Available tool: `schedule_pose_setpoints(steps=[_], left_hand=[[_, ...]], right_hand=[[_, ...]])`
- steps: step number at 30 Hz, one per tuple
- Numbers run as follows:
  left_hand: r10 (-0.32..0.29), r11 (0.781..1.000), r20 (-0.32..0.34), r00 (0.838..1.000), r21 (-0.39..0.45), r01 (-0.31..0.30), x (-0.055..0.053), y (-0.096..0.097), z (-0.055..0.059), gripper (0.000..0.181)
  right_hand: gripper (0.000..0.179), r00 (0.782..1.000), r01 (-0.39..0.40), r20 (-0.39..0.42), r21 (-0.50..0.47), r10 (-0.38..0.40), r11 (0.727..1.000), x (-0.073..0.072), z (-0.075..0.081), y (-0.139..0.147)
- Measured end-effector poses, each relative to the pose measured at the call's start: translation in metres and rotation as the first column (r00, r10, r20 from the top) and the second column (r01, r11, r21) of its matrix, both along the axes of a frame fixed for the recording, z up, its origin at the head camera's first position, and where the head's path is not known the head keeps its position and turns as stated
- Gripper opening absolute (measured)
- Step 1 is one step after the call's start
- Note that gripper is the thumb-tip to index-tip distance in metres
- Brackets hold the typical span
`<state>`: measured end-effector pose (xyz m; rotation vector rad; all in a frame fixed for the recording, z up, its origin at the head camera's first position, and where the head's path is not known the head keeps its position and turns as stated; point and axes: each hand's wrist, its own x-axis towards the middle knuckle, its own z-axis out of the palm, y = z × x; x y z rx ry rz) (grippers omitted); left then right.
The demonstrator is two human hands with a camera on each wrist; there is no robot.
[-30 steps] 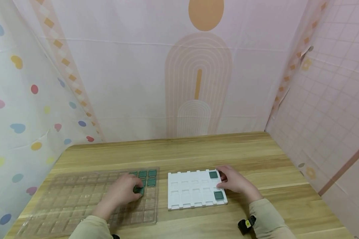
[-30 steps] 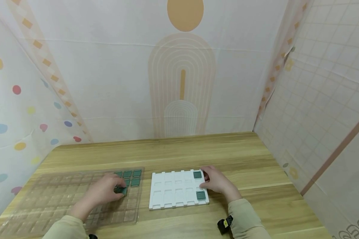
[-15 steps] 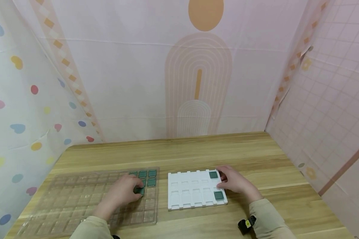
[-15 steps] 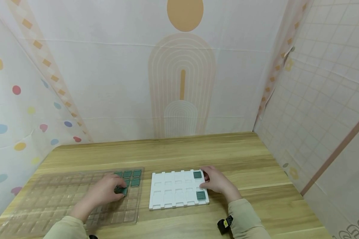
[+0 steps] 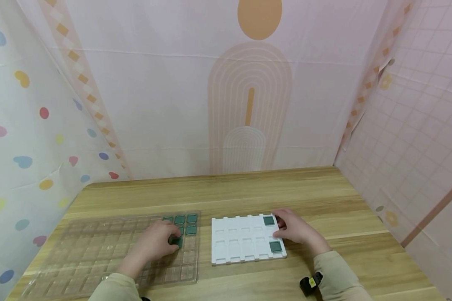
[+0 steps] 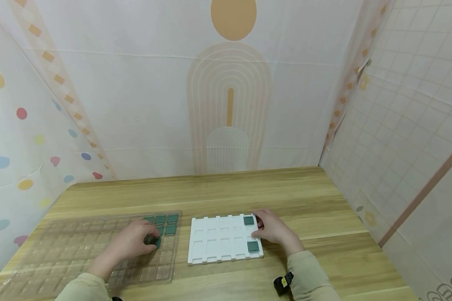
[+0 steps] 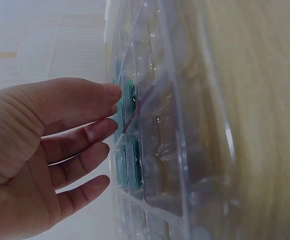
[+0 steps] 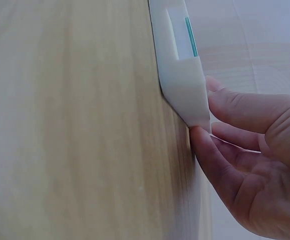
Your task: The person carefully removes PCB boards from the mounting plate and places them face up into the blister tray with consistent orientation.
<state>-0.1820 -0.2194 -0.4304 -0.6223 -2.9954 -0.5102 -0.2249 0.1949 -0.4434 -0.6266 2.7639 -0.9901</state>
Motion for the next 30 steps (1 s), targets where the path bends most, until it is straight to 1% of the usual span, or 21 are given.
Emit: schedule_pose_setpoints(steps=[8,15,23,30], left_hand=[[0.003,1.0,0.007,1.0,0.003,-0.003,0.0012,0.0003,0.0013,0.022],[0.0,1.0,-0.005,1.0,0.009,0.0,0.0016,0.0005,0.0016,0.021],[0.036,0.999,0.006,0.999,0.036,-0.036,0.0022,0.0033,0.0049,0.023],[0.029,0.998,-0.017,0.999,0.058,-0.028,0.0036,0.0093,0.0081,0.028]], right_hand=[[0.065,1.0,0.019,0.011,0.002,-0.019,1.0,0.001,0.0006,-0.0012],[0.065,1.0,0.02,0.014,0.0,-0.02,1.0,0.0008,0.001,-0.0012],[0.066,1.0,0.001,0.004,0.002,-0.001,1.0,0.0002,0.0005,-0.0003],[0.066,1.0,0.0,0.002,0.0,0.0,1.0,-0.0003,0.0001,-0.0003]])
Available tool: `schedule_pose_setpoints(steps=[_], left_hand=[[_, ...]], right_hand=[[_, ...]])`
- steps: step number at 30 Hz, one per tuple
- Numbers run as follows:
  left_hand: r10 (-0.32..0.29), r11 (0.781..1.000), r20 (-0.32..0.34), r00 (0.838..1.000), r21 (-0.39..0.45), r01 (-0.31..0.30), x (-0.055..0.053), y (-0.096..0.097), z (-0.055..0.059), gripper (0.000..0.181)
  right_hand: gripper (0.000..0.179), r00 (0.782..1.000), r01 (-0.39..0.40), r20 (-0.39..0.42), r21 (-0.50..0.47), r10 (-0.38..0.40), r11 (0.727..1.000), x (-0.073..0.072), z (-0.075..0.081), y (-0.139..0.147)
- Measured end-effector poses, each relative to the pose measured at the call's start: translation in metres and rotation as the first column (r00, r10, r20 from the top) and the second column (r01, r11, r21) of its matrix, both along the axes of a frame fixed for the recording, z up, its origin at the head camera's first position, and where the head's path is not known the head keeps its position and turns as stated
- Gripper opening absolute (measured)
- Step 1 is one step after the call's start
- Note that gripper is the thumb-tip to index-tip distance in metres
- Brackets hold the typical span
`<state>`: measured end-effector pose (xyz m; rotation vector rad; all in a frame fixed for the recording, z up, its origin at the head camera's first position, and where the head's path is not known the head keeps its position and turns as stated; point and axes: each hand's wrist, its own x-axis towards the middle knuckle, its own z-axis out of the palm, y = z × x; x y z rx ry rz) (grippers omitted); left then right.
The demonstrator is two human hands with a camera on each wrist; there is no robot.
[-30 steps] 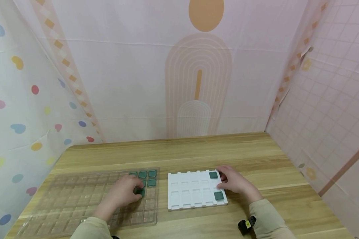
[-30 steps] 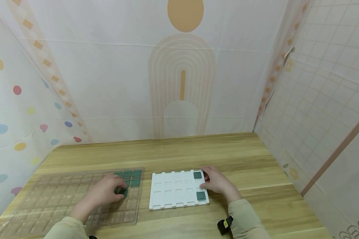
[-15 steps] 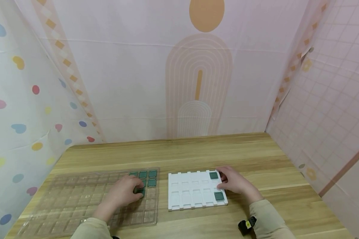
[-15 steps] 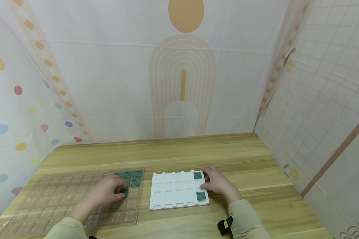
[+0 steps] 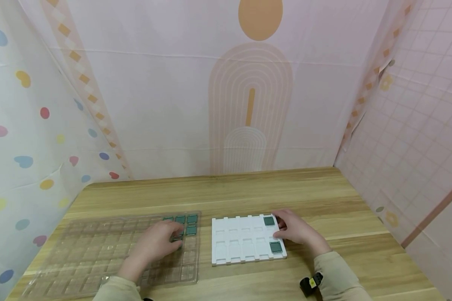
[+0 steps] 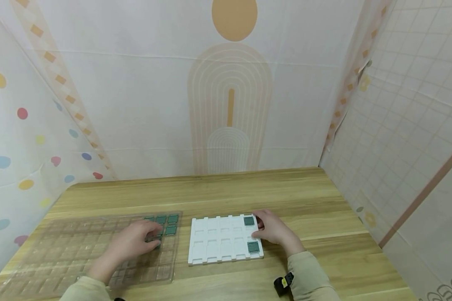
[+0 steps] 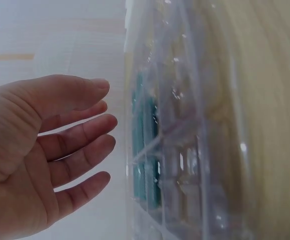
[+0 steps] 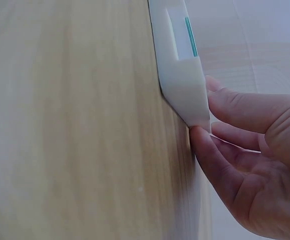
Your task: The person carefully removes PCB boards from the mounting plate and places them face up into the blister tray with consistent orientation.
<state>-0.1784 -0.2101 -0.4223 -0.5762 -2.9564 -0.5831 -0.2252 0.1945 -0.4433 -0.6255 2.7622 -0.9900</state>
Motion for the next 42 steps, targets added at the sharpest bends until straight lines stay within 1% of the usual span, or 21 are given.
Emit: schedule_pose_setpoints(steps=[9,12,15,17,19,24,26,30,33,36,39,41,42], left_hand=[[0.002,0.999,-0.055,0.998,0.04,0.0,0.003,0.011,0.008,0.025],[-0.003,0.999,-0.096,0.995,0.044,0.008,0.005,0.016,0.009,0.026],[-0.013,0.999,-0.159,0.987,0.048,0.021,0.006,0.021,0.01,0.028],[-0.025,0.998,-0.205,0.978,0.057,0.038,0.006,0.025,0.01,0.029],[-0.025,0.997,-0.237,0.971,0.071,0.043,0.007,0.03,0.01,0.029],[-0.027,0.992,-0.33,0.944,0.109,0.066,0.006,0.043,0.008,0.033],[-0.041,0.989,-0.378,0.925,0.115,0.091,0.006,0.048,0.006,0.036],[-0.075,0.985,-0.445,0.892,0.107,0.136,0.004,0.06,0.005,0.04],[-0.102,0.983,-0.483,0.869,0.087,0.164,0.002,0.07,0.004,0.043],[-0.125,0.982,-0.512,0.85,0.059,0.18,0.0,0.08,0.004,0.046],[-0.141,0.981,-0.529,0.837,0.04,0.191,-0.001,0.089,0.003,0.048],[-0.15,0.981,-0.53,0.835,0.028,0.194,-0.002,0.095,0.002,0.048],[-0.154,0.981,-0.525,0.837,0.022,0.194,-0.002,0.098,0.002,0.048]], right_hand=[[0.066,1.0,0.002,0.008,-0.006,-0.002,1.0,0.0,0.0,0.0],[0.066,1.0,0.001,0.007,-0.005,-0.001,1.0,0.0,-0.001,0.0],[0.065,1.0,0.0,0.006,-0.006,0.0,1.0,0.0,-0.001,0.001],[0.065,1.0,-0.003,0.003,-0.007,0.003,1.0,0.0,-0.001,0.001],[0.065,1.0,-0.002,0.002,-0.006,0.002,1.0,0.0,-0.001,0.001],[0.065,1.0,0.007,0.007,-0.001,-0.007,1.0,0.001,0.001,0.0],[0.065,1.0,0.009,0.007,0.001,-0.009,1.0,0.001,0.001,0.0],[0.065,1.0,0.014,0.009,0.004,-0.014,1.0,0.001,0.001,-0.001],[0.065,1.0,0.018,0.011,0.006,-0.018,1.0,0.001,0.001,-0.002],[0.065,1.0,0.022,0.015,0.006,-0.022,1.0,0.001,0.001,-0.002],[0.065,1.0,0.021,0.015,0.002,-0.021,1.0,0.001,0.002,-0.002],[0.065,1.0,0.02,0.016,0.002,-0.02,1.0,0.002,0.002,-0.002],[0.065,1.0,0.022,0.017,0.002,-0.022,1.0,0.002,0.002,-0.002]])
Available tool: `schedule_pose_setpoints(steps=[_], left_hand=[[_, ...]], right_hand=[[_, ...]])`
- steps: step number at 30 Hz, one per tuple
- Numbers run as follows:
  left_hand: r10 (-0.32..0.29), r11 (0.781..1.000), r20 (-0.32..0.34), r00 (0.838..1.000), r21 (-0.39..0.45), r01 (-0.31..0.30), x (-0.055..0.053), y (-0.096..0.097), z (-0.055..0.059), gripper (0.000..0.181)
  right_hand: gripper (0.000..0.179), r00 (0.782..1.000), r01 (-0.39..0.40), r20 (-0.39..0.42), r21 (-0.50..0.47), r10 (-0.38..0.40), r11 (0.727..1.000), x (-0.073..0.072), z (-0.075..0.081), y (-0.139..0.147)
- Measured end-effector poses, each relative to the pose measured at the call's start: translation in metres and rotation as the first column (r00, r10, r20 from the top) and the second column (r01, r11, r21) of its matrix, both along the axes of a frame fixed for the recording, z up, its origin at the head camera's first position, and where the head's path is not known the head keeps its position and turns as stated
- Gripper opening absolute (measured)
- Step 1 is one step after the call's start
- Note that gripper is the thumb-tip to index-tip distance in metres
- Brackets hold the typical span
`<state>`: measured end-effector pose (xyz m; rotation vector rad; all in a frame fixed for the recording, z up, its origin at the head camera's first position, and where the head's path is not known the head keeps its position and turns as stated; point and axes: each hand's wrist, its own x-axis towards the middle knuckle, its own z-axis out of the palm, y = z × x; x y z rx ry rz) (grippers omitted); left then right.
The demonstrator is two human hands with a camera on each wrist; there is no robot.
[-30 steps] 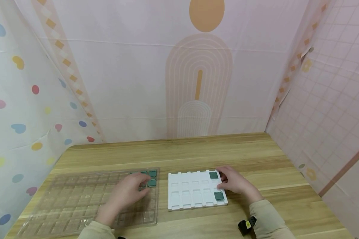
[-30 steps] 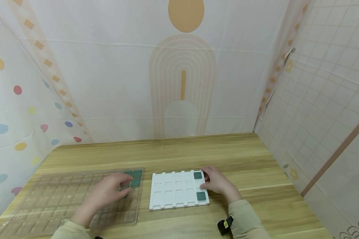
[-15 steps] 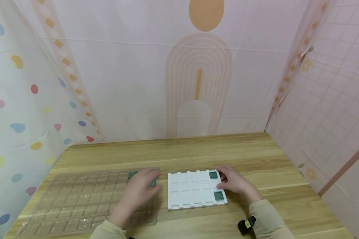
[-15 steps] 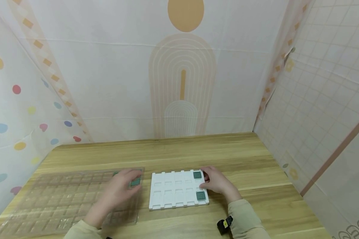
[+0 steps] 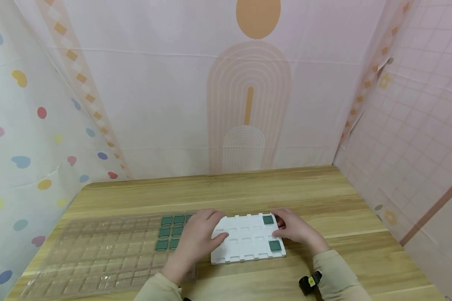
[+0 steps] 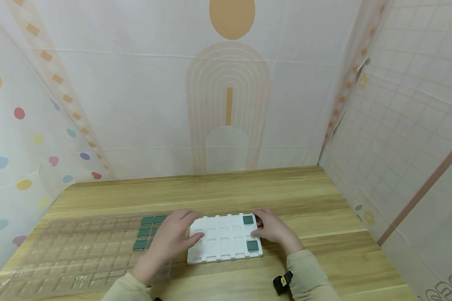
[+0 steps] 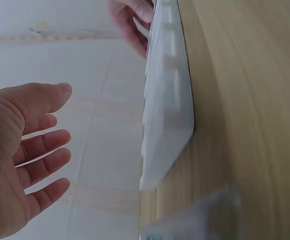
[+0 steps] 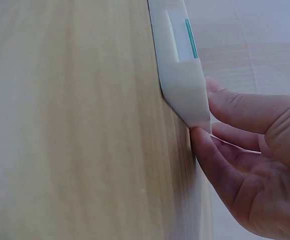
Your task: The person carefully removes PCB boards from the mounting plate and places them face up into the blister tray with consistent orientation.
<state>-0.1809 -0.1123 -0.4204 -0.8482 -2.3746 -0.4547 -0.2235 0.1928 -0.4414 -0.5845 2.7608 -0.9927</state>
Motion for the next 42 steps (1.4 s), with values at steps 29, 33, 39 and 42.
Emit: schedule_pose_setpoints(steps=[29,33,39,42], left_hand=[[-0.025,0.999,0.209,0.978,-0.041,0.034,-0.011,0.073,-0.005,0.05],[0.012,0.997,0.219,0.976,-0.072,0.004,-0.015,0.083,-0.007,0.049],[0.053,0.995,0.26,0.964,-0.091,-0.031,-0.022,0.095,-0.008,0.048],[0.073,0.994,0.277,0.958,-0.101,-0.047,-0.025,0.099,-0.009,0.047]], right_hand=[[0.063,0.999,-0.033,-0.007,-0.009,0.033,0.999,-0.002,-0.001,0.002],[0.063,0.999,-0.038,-0.013,-0.006,0.038,0.999,-0.002,0.0,0.002],[0.063,0.999,-0.031,-0.018,0.003,0.031,1.0,-0.002,-0.001,0.002],[0.063,0.999,-0.032,-0.019,0.002,0.032,0.999,-0.003,-0.001,0.003]])
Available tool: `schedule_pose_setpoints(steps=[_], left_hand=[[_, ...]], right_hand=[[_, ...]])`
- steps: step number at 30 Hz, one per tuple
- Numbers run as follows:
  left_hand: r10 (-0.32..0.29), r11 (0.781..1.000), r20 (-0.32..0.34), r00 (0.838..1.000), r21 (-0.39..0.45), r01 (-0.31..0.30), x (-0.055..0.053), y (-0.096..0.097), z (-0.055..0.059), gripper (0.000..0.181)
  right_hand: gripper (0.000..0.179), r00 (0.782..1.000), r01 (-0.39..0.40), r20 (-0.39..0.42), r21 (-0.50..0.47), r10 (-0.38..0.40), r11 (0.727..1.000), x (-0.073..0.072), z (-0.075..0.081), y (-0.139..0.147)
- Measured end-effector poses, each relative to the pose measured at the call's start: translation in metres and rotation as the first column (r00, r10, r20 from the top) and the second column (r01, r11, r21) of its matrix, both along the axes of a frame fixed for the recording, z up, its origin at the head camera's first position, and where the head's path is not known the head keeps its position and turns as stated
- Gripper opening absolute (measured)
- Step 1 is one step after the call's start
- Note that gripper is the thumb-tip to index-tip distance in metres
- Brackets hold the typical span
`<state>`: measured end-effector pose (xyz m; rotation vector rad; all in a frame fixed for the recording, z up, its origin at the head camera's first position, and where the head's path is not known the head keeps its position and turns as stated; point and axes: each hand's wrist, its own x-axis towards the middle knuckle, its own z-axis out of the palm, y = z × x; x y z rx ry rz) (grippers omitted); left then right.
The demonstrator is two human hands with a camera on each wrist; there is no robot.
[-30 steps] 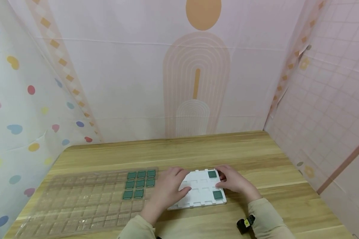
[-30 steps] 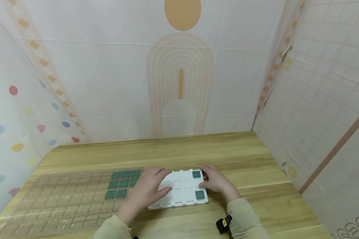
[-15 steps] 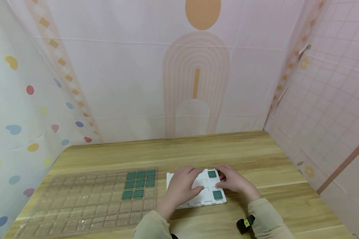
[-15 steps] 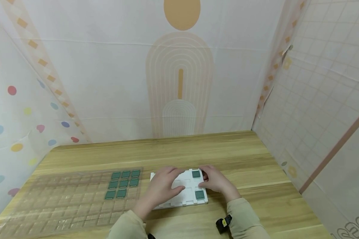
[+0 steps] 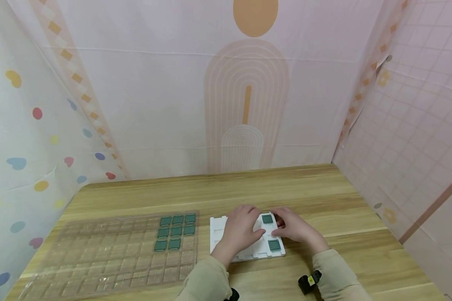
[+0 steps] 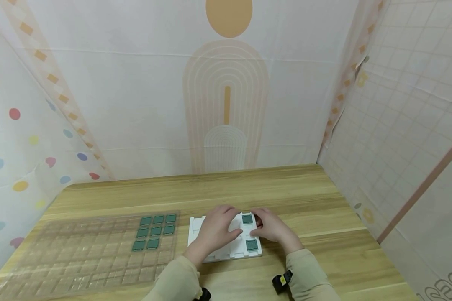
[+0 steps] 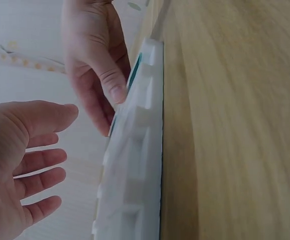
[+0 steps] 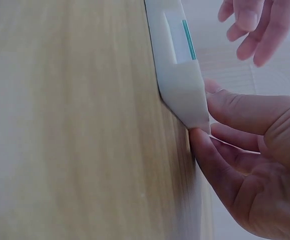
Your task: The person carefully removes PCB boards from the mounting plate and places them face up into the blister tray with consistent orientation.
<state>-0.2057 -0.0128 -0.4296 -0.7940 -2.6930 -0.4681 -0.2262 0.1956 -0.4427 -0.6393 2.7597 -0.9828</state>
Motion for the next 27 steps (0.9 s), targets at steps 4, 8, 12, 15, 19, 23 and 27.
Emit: schedule_pose_setpoints(steps=[4,8,12,15,19,23,27], left_hand=[[0.022,1.0,0.019,1.0,-0.018,-0.022,-0.005,0.005,-0.003,0.046],[0.048,0.998,0.04,0.998,-0.042,-0.047,-0.01,0.01,-0.005,0.045],[0.065,0.996,0.043,0.997,-0.066,-0.062,-0.015,0.016,-0.006,0.044],[0.076,0.994,0.046,0.996,-0.076,-0.072,-0.017,0.02,-0.007,0.043],[0.086,0.994,0.061,0.994,-0.079,-0.081,-0.02,0.025,-0.009,0.039],[0.09,0.993,0.097,0.991,-0.082,-0.082,-0.022,0.029,-0.01,0.037],[0.1,0.991,0.12,0.988,-0.097,-0.089,-0.024,0.032,-0.012,0.037]], right_hand=[[0.062,1.0,-0.009,-0.005,-0.005,0.009,1.0,0.0,0.001,0.0],[0.062,1.0,-0.012,-0.012,-0.005,0.012,1.0,-0.001,0.0,0.0],[0.062,1.0,-0.008,-0.012,-0.004,0.008,1.0,-0.001,-0.001,0.0],[0.062,1.0,-0.001,-0.001,-0.008,0.001,1.0,-0.001,-0.001,0.0],[0.063,1.0,0.002,0.011,-0.015,-0.002,1.0,0.0,-0.001,0.0],[0.063,1.0,-0.007,0.007,-0.02,0.007,1.0,0.0,0.0,0.001],[0.062,1.0,-0.023,-0.004,-0.023,0.023,0.999,0.0,-0.001,0.001]])
